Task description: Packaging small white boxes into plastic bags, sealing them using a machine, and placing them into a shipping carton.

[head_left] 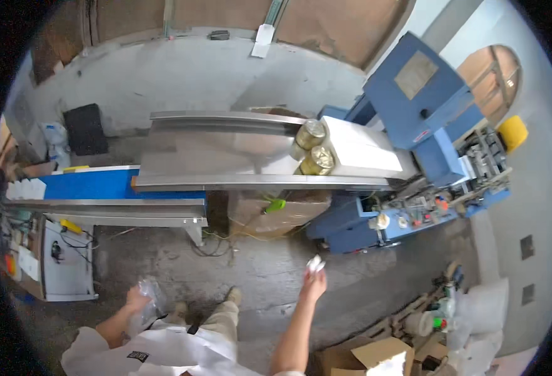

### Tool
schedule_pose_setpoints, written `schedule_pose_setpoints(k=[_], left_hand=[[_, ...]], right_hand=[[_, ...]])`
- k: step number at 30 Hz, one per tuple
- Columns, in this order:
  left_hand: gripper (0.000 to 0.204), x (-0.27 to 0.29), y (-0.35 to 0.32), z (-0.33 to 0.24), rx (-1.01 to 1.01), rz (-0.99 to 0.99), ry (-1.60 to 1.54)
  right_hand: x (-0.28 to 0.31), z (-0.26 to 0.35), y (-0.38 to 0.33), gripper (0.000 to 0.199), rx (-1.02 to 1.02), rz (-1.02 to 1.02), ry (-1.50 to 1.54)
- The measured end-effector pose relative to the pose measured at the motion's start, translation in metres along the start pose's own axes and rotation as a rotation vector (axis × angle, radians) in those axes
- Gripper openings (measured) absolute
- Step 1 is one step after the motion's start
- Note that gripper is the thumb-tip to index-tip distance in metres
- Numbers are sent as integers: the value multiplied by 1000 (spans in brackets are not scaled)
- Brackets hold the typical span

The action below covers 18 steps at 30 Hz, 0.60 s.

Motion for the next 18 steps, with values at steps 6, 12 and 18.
schedule_pose_setpoints(k=[6, 12, 18], left_hand=[[49, 9, -65, -145, -209, -49, 106], [45, -15, -64, -229, -173, -13, 65], [39, 8, -118, -281, 15, -43, -373]], right_hand=[[-160, -27, 201, 52, -243, 414, 177], [-140, -93, 254, 33, 133, 471, -434], [-137, -136, -98, 63, -553, 1244, -512]])
Point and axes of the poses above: each hand's wrist, its own y-axis towards the middle knuckle, its own x-axis out of the back of the hand, z = x × y, the point moved 2 cm from there along y, towards the middle knuckle, and after that the axes turned 4 degrees about y, right-handed, at the moved point
